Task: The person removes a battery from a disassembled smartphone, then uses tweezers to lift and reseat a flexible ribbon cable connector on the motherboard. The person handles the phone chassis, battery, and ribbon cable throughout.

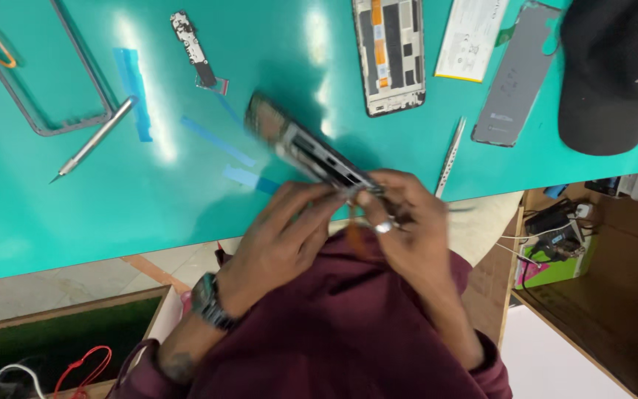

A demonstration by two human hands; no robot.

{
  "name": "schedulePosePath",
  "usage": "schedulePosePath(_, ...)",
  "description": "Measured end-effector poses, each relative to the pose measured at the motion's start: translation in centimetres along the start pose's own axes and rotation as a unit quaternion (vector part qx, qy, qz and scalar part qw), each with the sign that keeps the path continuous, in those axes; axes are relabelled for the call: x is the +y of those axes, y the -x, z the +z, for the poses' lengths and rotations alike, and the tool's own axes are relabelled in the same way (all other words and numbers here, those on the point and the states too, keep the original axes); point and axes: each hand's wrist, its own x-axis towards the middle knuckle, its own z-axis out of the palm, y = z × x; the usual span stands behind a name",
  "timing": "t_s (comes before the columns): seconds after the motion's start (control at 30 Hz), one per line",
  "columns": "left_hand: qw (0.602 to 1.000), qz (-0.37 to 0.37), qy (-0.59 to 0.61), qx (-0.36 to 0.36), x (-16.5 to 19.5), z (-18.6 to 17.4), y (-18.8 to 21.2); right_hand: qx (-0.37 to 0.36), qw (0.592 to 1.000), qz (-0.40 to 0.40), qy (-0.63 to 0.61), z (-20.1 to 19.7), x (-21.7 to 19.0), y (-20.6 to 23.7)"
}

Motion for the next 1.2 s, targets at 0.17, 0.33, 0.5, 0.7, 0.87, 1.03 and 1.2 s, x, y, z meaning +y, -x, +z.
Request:
schedulePosePath(0.17,0.996,0.050,-0.069,0.024,5.6,-4.4,-2.3,-0.074,0.994,-0.073,0.025,-6.4,-1.7,2.3)
schedulePosePath(0.33,0.956,-0.047,0.216,-0.192,8.3,-2.9,-5.2,-0.101,0.985,-0.067,-0.122,-10.6,-1.1,5.0)
schedulePosePath(0.5,0.948,-0.096,0.279,-0.121,10.8,0.8,-3.8,-0.087,0.973,-0.031,-0.211,-12.0,0.2,6.7)
schedulePosePath(0.7,0.953,-0.151,0.255,-0.057,13.2,2.3,-1.1,-0.106,0.977,-0.118,-0.142,-12.1,-1.3,7.6)
schedulePosePath(0.87,0.965,-0.142,0.222,-0.002,15.0,2.2,0.0,-0.061,0.976,-0.206,0.031,-10.6,-3.8,8.9)
schedulePosePath(1.03,0.968,-0.125,0.215,0.005,16.0,1.7,0.5,0.013,0.958,-0.252,0.133,-9.3,-5.0,10.2)
schedulePosePath(1.2,0.971,-0.131,0.198,-0.001,16.4,1.3,1.2,0.005,0.963,-0.237,0.126,-9.4,-5.8,10.6)
